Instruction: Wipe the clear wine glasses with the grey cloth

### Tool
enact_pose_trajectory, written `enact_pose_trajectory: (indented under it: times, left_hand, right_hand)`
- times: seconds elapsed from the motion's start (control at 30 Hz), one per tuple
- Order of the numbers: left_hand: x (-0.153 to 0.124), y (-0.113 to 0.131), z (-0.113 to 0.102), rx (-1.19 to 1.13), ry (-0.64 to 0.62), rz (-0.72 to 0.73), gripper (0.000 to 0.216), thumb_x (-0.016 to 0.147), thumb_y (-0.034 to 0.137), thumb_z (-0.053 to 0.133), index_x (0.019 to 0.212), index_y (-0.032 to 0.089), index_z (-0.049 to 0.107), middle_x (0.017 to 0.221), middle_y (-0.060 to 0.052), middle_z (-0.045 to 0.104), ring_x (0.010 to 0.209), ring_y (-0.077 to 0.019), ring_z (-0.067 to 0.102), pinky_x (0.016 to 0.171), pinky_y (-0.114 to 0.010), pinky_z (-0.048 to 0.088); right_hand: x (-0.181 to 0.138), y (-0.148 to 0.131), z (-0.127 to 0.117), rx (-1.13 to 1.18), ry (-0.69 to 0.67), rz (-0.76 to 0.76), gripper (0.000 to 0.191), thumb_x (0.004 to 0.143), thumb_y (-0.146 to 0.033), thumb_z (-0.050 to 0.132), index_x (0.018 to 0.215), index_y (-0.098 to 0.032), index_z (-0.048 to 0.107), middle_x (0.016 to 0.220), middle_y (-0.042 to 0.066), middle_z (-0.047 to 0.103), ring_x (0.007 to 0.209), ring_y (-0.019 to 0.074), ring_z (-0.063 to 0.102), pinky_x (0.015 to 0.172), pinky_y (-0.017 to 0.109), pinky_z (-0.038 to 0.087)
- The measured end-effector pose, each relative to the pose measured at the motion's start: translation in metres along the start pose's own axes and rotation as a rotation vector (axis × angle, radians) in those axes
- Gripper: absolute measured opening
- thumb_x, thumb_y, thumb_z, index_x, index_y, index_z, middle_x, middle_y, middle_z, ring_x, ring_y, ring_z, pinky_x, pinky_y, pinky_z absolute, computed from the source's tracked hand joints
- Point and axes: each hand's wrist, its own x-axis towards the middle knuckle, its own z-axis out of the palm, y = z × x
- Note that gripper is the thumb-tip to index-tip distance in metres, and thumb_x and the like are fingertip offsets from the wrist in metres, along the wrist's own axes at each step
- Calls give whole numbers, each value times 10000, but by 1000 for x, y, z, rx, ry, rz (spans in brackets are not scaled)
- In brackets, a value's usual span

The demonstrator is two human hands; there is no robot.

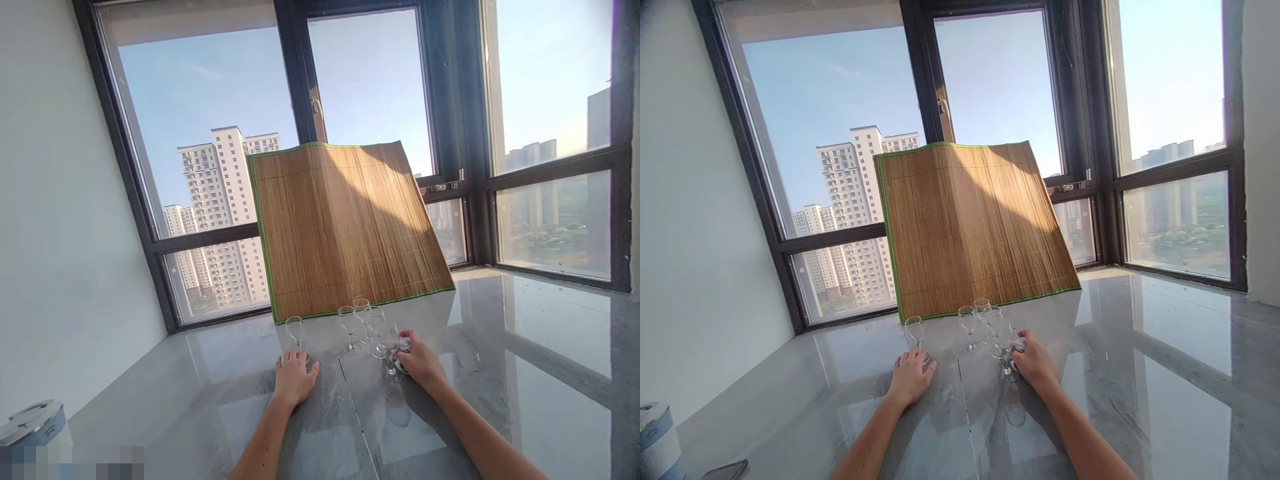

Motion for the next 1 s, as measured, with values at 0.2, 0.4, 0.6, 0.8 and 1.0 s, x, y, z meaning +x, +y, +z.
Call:
enact_pose_trajectory:
  times: [0.2,0.4,0.6,0.8,1.0]
  left_hand:
    - [-12,21,-4,79,16,-155,435,892,388,498,1261,202,635,1309,-175,596,1235,-350,524,1038,-508,367]
    - [-41,73,-8,-163,-18,230,304,866,318,522,1095,213,692,1125,-105,656,1053,-266,607,919,-372,457]
    - [-49,89,0,-512,-27,396,576,794,303,624,1357,204,554,1226,-88,639,1102,-252,576,986,-356,453]
    - [-28,79,20,-702,6,271,369,736,270,687,1100,211,699,1031,-39,670,817,-167,579,789,-288,489]
    - [-7,62,33,-896,-34,36,203,720,292,706,880,168,710,712,11,649,686,-144,584,633,-238,452]
  right_hand:
    - [-10,-12,3,-7,-27,115,429,827,-293,442,1241,-226,531,1046,139,735,952,300,702,731,347,446]
    - [-15,-19,9,-7,-35,54,349,812,-260,458,1140,-215,568,974,136,736,892,281,698,699,325,419]
    - [-20,-27,35,188,-45,-171,290,706,-168,500,988,-216,554,744,25,682,732,210,640,646,268,385]
    - [-30,-38,58,433,-224,-486,312,634,-160,529,941,-212,553,764,-16,654,725,168,582,651,236,393]
    - [-27,-33,46,368,-223,-488,299,641,-143,521,916,-203,623,743,-20,648,719,163,568,648,234,381]
